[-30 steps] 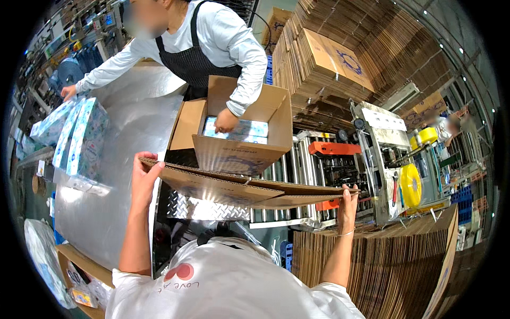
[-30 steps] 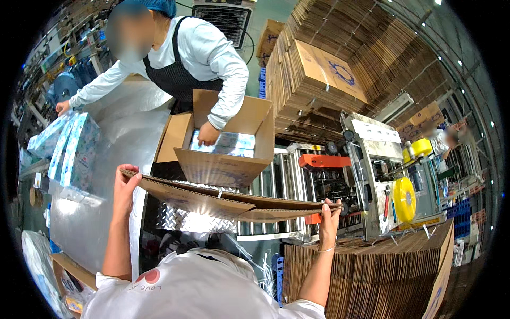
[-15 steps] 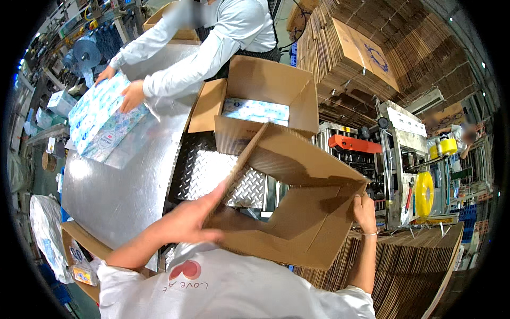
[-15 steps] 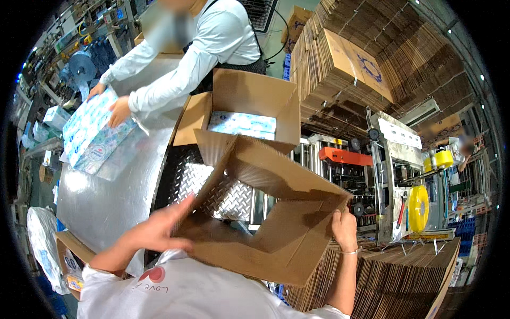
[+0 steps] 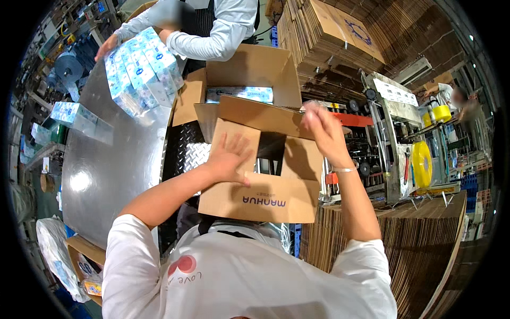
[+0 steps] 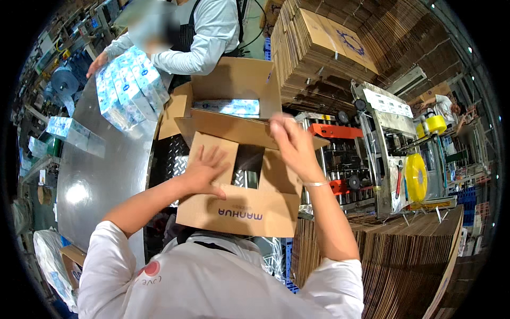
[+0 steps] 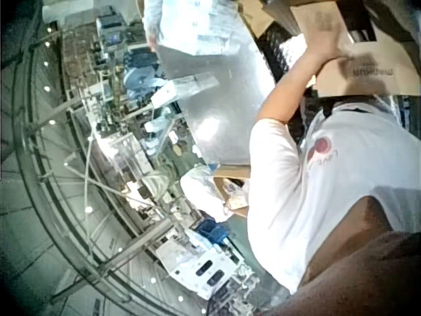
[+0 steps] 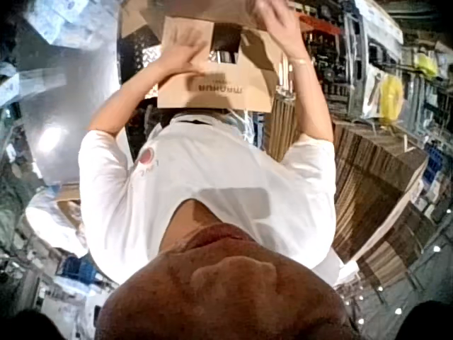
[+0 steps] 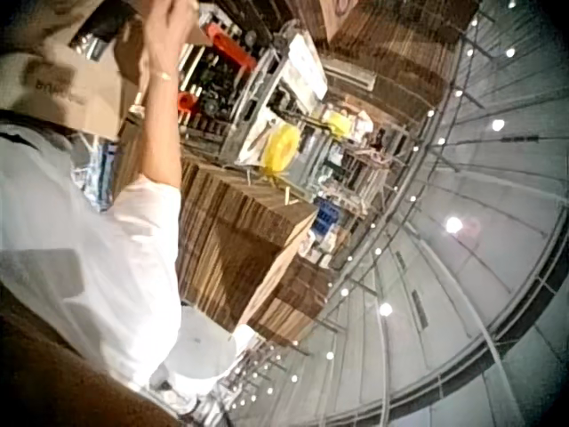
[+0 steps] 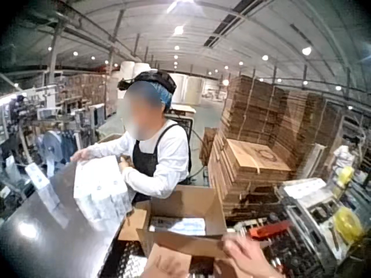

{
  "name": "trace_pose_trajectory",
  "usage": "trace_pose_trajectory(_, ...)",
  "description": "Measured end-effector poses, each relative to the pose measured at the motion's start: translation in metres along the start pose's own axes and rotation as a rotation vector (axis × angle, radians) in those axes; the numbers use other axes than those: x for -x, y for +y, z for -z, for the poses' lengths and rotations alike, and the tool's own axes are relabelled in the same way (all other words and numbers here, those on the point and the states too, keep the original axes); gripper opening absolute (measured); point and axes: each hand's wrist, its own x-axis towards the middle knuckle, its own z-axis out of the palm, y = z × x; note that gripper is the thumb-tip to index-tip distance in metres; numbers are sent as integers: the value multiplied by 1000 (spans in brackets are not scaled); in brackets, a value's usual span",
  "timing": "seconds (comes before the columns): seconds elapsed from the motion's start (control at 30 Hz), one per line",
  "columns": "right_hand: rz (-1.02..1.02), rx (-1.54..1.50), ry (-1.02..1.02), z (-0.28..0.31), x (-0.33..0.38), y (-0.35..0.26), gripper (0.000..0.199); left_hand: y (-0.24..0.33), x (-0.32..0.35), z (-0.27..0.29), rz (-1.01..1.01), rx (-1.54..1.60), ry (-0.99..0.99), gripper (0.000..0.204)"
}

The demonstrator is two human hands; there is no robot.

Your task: The person picks up bundles of tissues from a metal table and packs them into cardboard boxes, then slides the filled boxes onto a conveyor belt.

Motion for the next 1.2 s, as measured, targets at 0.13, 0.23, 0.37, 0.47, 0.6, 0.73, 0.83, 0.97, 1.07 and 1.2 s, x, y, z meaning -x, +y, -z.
trace_pose_trajectory(0.13, 40, 784, 41, -44, 2, 0, 48, 22, 29, 43, 327, -37, 185, 97)
trace_pose_trajectory(0.23, 199, 652, 23, -121, 70, 30, 62, 12, 54, 4, 565, 919, 666, 92)
trace_pose_trajectory(0.37, 219, 486, -211, -132, 88, 37, 50, 13, 46, -20, 778, 657, 592, 77)
trace_pose_trajectory(0.47, -10, 20, -4, -99, 65, 96, 33, -7, 61, -6, 897, 507, 507, 69)
trace_pose_trajectory(0.6, -487, 256, 303, -49, 69, 192, 39, -51, 124, 32, 1197, 520, 407, 63)
trace_pose_trajectory(0.73, -1334, 4, -355, -187, 196, 336, 86, -139, 198, -3, 1281, 374, 482, 58)
trace_pose_trajectory(0.83, -1461, -120, 62, -196, 235, 322, 77, -125, 178, -3, 1243, 624, 652, 59)
trace_pose_trajectory(0.97, -1240, -459, 313, -39, 246, 298, 61, -86, 124, -53, 1309, 941, 490, 64)
trace_pose_trajectory(1.07, -950, -650, 222, 78, 223, 204, 35, -44, 81, -89, 898, 1511, 463, 64)
trace_pose_trajectory(1.2, -653, -464, 16, 61, 145, 46, 37, -53, 68, -65, 898, 1678, 296, 63)
